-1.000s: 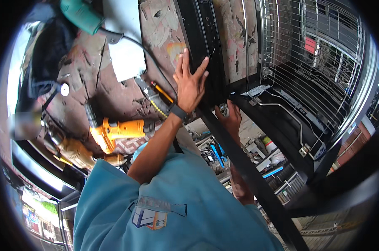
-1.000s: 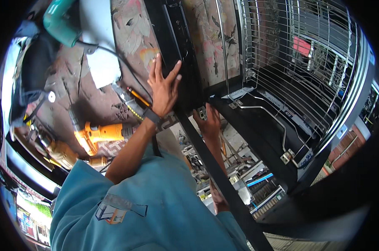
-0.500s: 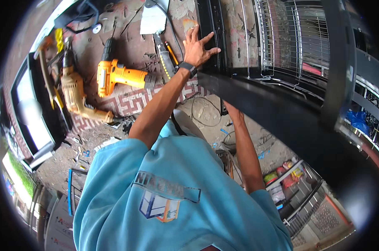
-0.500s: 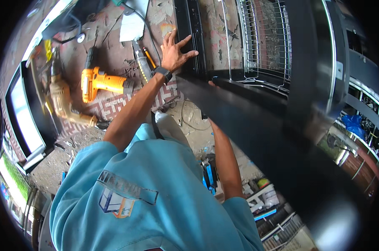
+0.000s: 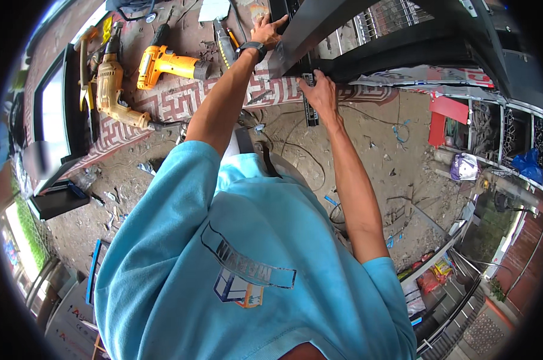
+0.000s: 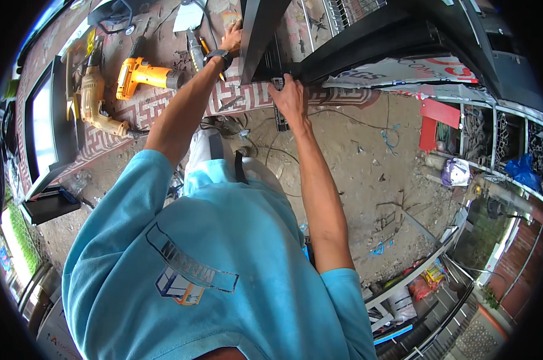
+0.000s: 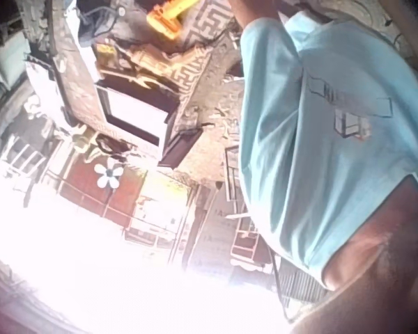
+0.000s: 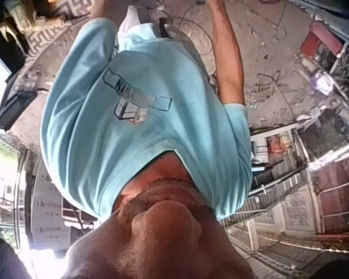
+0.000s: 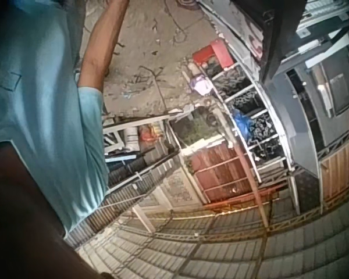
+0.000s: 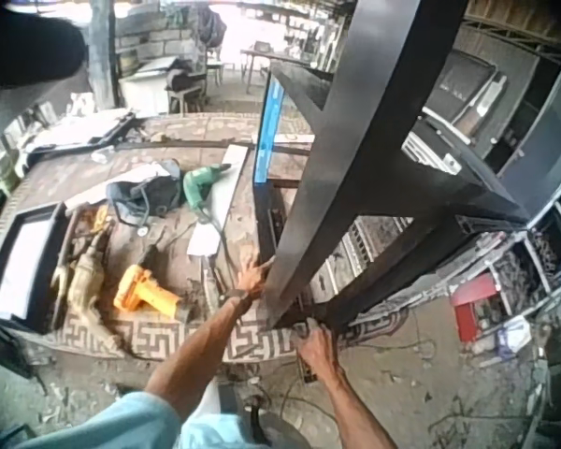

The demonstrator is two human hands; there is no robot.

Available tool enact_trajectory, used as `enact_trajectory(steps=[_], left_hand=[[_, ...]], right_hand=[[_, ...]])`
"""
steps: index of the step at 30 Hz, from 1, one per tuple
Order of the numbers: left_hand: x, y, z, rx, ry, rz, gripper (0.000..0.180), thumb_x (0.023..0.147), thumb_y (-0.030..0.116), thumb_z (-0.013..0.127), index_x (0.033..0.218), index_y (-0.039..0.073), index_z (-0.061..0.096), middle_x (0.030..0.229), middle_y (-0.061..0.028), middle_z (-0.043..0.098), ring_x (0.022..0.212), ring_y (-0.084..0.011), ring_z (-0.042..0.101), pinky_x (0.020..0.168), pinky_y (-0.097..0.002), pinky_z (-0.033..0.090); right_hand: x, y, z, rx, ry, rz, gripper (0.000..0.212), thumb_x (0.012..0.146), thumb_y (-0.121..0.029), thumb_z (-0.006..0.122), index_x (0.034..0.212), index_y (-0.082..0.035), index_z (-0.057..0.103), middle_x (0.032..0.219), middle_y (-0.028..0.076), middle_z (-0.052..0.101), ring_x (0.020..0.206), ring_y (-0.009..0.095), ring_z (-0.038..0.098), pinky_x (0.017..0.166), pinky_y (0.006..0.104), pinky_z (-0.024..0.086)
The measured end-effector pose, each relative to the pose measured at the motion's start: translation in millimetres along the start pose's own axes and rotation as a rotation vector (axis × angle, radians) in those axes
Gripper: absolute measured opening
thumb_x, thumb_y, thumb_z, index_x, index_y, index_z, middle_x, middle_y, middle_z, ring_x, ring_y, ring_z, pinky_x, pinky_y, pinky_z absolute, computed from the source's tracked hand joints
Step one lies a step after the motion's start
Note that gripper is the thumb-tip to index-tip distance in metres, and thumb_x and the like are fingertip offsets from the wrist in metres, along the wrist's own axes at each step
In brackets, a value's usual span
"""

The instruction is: Assembling a metal storage rack by drilling components and installing slides for drawers.

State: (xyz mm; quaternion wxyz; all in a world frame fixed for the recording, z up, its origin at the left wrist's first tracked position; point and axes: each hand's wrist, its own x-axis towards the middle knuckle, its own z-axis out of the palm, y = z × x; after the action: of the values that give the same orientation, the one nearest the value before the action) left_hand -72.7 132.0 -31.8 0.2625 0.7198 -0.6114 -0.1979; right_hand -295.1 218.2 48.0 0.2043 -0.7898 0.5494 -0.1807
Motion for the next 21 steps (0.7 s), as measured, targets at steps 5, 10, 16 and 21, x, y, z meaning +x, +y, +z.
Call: enact_trajectory(steps=[5, 10, 16, 21], left_hand=[[22.5, -86.8, 18.0, 0.179, 0.107, 0.011, 0.061, 0.082, 0.043, 0.061, 0.138, 0.031, 0.043, 0.153, -0.0087, 0.022, 0.139, -0.04, 0.017, 0.108, -0.0587, 0.025], [21.0, -6.6, 48.8, 0.063, 0.076, 0.112, 0.085, 0.07, 0.068, 0.065, 0.14, 0.026, 0.042, 0.15, -0.0095, 0.029, 0.139, -0.0397, 0.019, 0.106, -0.0591, 0.027], [12.6, -24.7, 17.4, 0.087, 0.117, 0.036, 0.097, 0.062, 0.077, 0.064, 0.14, 0.024, 0.042, 0.147, -0.0128, 0.035, 0.137, -0.0413, 0.024, 0.104, -0.06, 0.03], [11.2, -20.9, 11.9, 0.072, 0.089, 0.029, 0.096, 0.063, 0.076, 0.064, 0.139, 0.021, 0.044, 0.146, -0.0139, 0.036, 0.136, -0.0414, 0.026, 0.103, -0.0609, 0.03]], right_hand=[[4.4, -26.9, -4.1, -0.017, -0.095, -0.085, 0.062, 0.075, -0.036, 0.071, 0.113, 0.011, 0.057, 0.097, 0.035, 0.061, 0.094, 0.046, 0.06, 0.083, 0.0469, 0.048], [-6.0, 17.7, -16.9, -0.045, -0.089, 0.055, 0.068, 0.076, -0.04, 0.071, 0.115, 0.014, 0.055, 0.103, 0.034, 0.061, 0.098, 0.042, 0.062, 0.085, 0.042, 0.05], [-1.3, -0.3, -8.8, 0.025, -0.076, -0.047, 0.065, 0.075, -0.037, 0.072, 0.113, 0.013, 0.056, 0.099, 0.034, 0.061, 0.096, 0.043, 0.061, 0.084, 0.0435, 0.049], [-1.3, 0.6, -9.1, 0.04, -0.05, -0.059, 0.06, 0.074, -0.034, 0.073, 0.11, 0.012, 0.058, 0.092, 0.034, 0.062, 0.091, 0.045, 0.061, 0.081, 0.0459, 0.049]])
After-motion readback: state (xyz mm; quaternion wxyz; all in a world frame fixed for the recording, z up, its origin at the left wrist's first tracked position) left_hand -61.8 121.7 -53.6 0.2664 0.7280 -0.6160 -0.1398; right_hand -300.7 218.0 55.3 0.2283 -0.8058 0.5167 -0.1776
